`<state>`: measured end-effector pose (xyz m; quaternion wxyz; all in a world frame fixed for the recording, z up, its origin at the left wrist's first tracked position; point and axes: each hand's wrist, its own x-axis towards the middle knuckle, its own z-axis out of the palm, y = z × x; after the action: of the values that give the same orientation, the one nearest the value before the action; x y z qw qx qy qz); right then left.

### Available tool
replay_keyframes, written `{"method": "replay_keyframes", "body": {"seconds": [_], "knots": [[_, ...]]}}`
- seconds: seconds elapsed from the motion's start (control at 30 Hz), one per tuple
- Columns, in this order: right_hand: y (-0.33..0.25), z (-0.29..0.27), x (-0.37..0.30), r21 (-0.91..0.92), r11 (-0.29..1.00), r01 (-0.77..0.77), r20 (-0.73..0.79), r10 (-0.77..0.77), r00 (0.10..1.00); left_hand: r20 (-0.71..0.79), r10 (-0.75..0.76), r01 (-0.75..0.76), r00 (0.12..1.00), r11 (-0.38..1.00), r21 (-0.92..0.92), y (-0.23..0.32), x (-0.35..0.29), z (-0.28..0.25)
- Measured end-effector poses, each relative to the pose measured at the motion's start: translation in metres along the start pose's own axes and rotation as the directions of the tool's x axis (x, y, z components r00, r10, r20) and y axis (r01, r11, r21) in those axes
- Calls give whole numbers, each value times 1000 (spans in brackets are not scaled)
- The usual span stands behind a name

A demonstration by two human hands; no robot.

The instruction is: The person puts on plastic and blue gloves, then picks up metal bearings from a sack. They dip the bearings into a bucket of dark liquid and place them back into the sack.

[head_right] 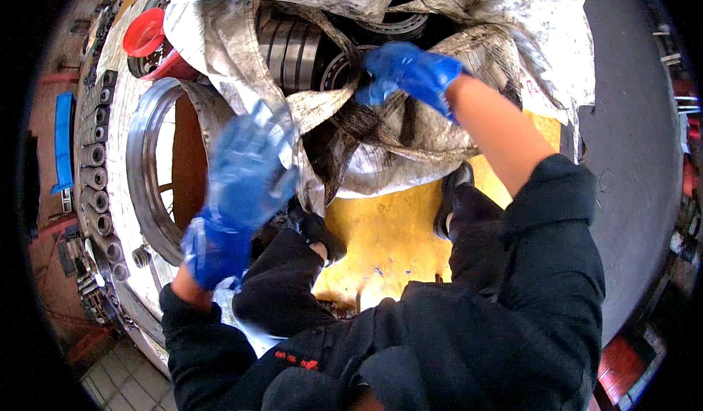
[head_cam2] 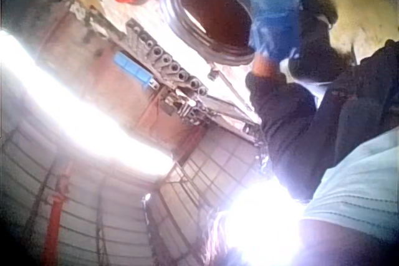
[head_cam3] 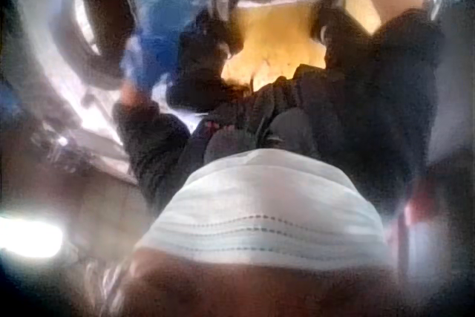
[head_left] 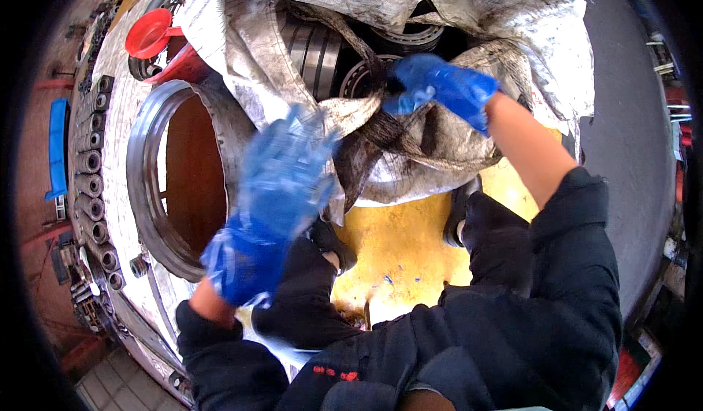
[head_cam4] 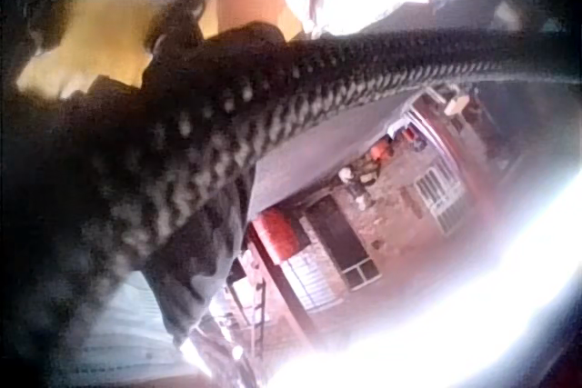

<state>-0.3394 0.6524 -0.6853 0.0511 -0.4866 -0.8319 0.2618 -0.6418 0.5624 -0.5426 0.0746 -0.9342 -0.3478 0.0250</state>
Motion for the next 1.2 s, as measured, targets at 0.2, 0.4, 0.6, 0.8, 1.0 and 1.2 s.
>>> {"method": "replay_keyframes", "body": {"seconds": [0.2, 0.4, 0.6, 0.8, 1.0, 1.2], "knots": [[-63, 15, -25, -263, 965, -14, 290, 93, 952, -365, 227, -246, 903, 969, -5, 25, 38, 96], [-77, 53, -79, -411, 905, -112, 214, 215, 953, -181, 119, -52, 976, 940, 338, -111, -19, 254], [-103, 69, -149, -397, 911, -108, 235, 214, 948, -67, -109, 117, 992, 985, 127, -116, -42, 244], [-120, 70, -207, -193, 979, 63, 464, 34, 885, -342, 9, 68, 940, 974, 215, -115, -38, 238], [-59, 168, -254, -366, 879, -306, 418, 449, 790, 143, -204, 197, 968, 978, 62, -100, -13, 213], [-52, 187, -247, -167, 891, -422, 415, 452, 790, -103, 7, 19, 995, 969, 246, -100, -36, 242]]}}
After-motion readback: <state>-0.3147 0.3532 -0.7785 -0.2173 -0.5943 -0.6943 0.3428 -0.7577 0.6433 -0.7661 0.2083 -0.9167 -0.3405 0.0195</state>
